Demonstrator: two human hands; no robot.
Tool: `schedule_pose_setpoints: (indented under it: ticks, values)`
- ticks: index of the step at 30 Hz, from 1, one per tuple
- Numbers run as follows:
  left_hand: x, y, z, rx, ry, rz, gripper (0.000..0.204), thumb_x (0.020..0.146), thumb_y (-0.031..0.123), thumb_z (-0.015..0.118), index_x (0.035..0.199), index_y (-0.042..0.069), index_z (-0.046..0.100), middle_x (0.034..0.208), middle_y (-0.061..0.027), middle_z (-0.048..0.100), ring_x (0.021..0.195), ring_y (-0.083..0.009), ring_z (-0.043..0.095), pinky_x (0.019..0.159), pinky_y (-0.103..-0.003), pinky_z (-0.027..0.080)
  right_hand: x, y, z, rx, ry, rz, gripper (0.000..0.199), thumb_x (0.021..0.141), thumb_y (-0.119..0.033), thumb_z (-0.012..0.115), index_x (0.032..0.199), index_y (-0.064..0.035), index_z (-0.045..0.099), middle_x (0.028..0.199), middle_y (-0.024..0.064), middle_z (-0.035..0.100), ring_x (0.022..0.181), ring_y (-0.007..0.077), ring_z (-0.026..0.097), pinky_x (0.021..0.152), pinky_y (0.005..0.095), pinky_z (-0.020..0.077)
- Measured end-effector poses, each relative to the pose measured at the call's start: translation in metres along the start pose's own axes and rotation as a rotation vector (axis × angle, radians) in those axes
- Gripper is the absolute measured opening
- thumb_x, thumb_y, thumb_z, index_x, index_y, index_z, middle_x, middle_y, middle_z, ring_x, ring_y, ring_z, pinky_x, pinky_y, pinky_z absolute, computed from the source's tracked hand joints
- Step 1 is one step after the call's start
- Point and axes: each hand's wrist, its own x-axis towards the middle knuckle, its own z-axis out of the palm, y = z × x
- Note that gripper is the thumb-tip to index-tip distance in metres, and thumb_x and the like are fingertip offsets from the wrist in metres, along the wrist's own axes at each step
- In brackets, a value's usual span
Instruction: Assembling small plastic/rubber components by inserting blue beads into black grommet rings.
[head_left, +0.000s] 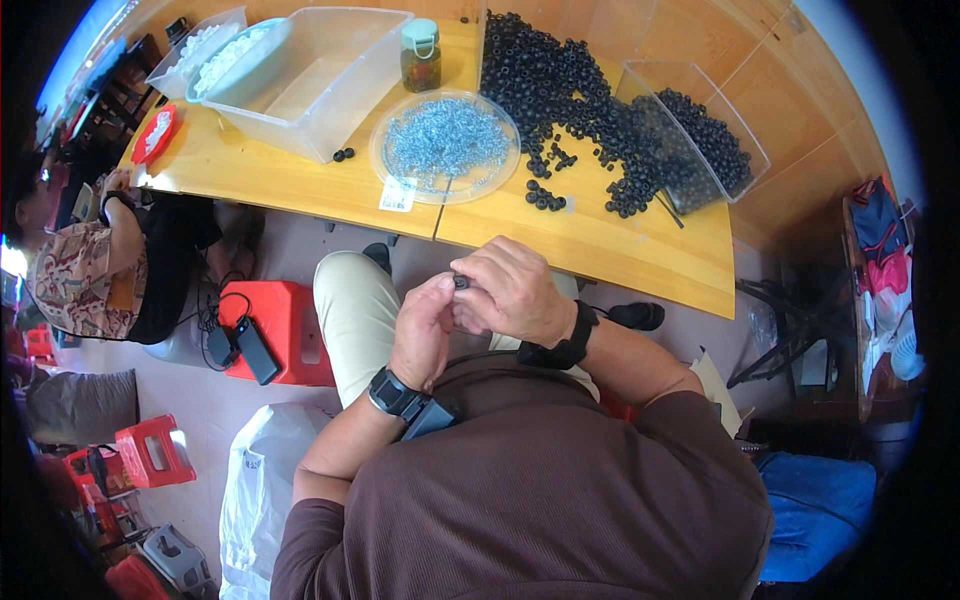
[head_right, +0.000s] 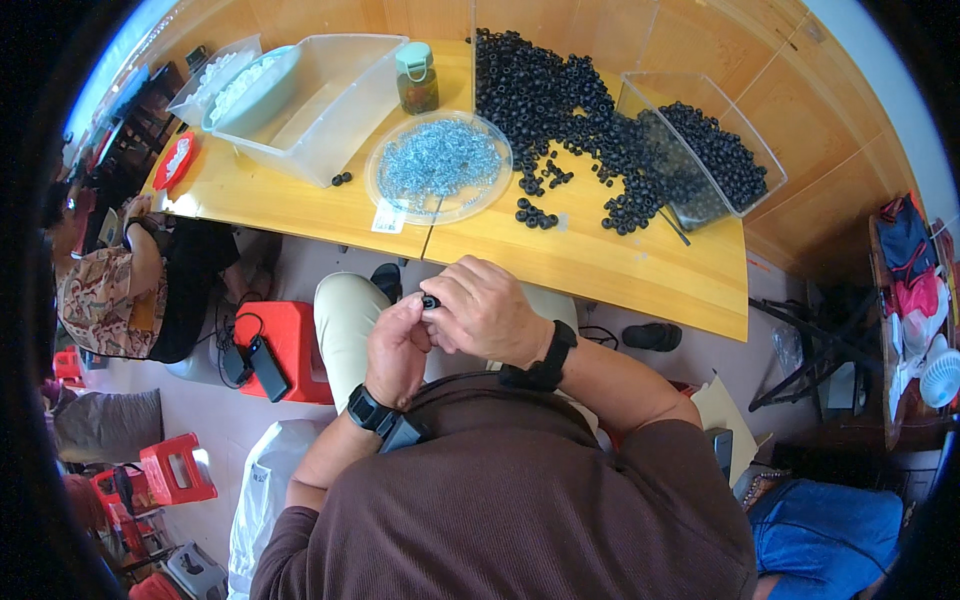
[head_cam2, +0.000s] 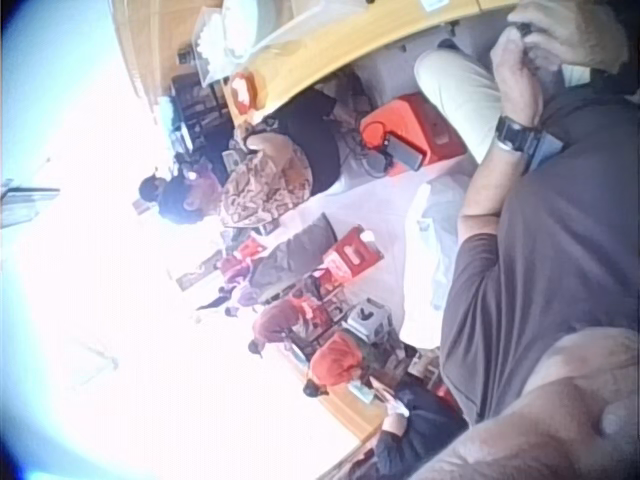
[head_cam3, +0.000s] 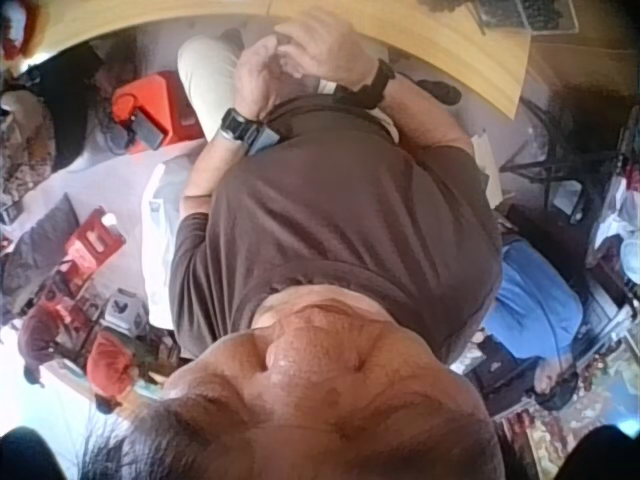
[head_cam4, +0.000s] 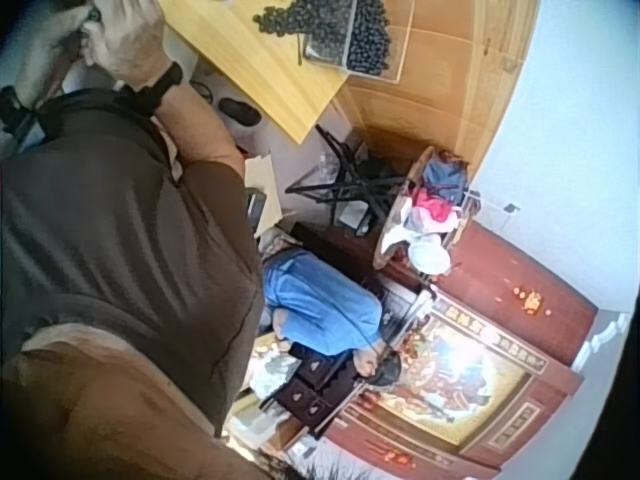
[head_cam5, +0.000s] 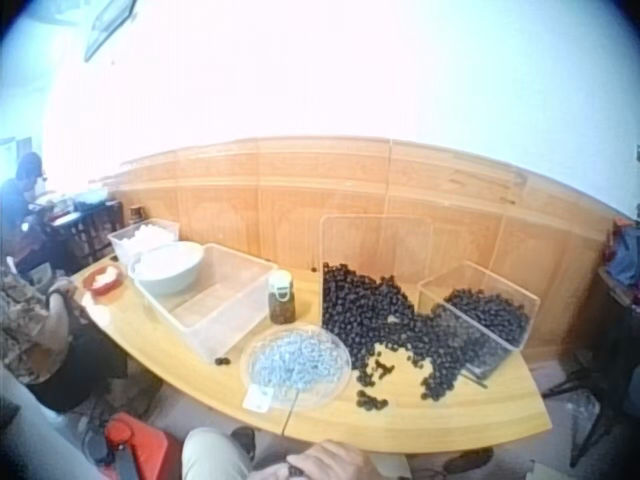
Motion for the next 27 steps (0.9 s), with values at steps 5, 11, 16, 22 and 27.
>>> schedule_pose_setpoints:
  ticks: [5,11,16,22,27]
  values:
    - [0.006,0.004,0.014,-0.022,0.09,0.038,0.029,0.098,0.023,0.041,0.106,0.0,0.057,0.094,-0.006,0.061,0.08,-0.0125,0.057,0.073,-0.026,0.046,0.004,-0.001,-0.001,-0.021,0.013,0.003,0.029,0.067,-0.007,0.072,0.094,-0.0016,0.062,0.082,0.0098,0.063,0.074,0.0268,0.061,0.064,0.0341,0.0494]
    - [0.009,-0.007,0.004,0.002,0.102,0.06,0.025,0.096,0.022,0.043,0.102,0.002,0.057,0.089,-0.0049,0.059,0.078,-0.0114,0.056,0.071,-0.025,0.046,0.001,-0.002,0.004,0.076,0.036,0.12,0.031,0.066,-0.006,0.075,0.095,-0.0047,0.064,0.085,0.0084,0.065,0.079,0.026,0.062,0.069,0.0333,0.051]
    - [0.01,-0.01,0.003,0.03,0.133,0.079,0.026,0.096,0.026,0.046,0.095,0.002,0.056,0.083,-0.0066,0.06,0.071,-0.0139,0.058,0.065,-0.026,0.045,0.002,-0.003,0.002,0.202,-0.018,0.218,0.031,0.066,-0.004,0.075,0.096,-0.0054,0.066,0.086,0.0083,0.065,0.079,0.024,0.062,0.069,0.0325,0.051]
    - [0.009,-0.008,0.001,0.038,0.128,0.106,0.026,0.096,0.023,0.044,0.094,0.001,0.057,0.081,-0.0062,0.06,0.07,-0.0128,0.057,0.065,-0.025,0.046,0.004,-0.004,-0.003,-0.025,-0.094,0.098,0.029,0.069,-0.014,0.074,0.095,-0.0046,0.065,0.085,0.007,0.065,0.076,0.0232,0.061,0.066,0.0327,0.0504]
    - [0.009,-0.003,0.003,0.087,0.154,0.047,0.03,0.097,0.024,0.041,0.095,0.001,0.059,0.085,-0.0073,0.063,0.073,-0.0125,0.059,0.065,-0.025,0.047,0.006,0.004,-0.009,-0.127,-0.155,0.004,0.019,0.075,-0.02,0.068,0.086,-0.0063,0.061,0.077,0.0056,0.059,0.073,0.0216,0.057,0.064,0.0321,0.0473]
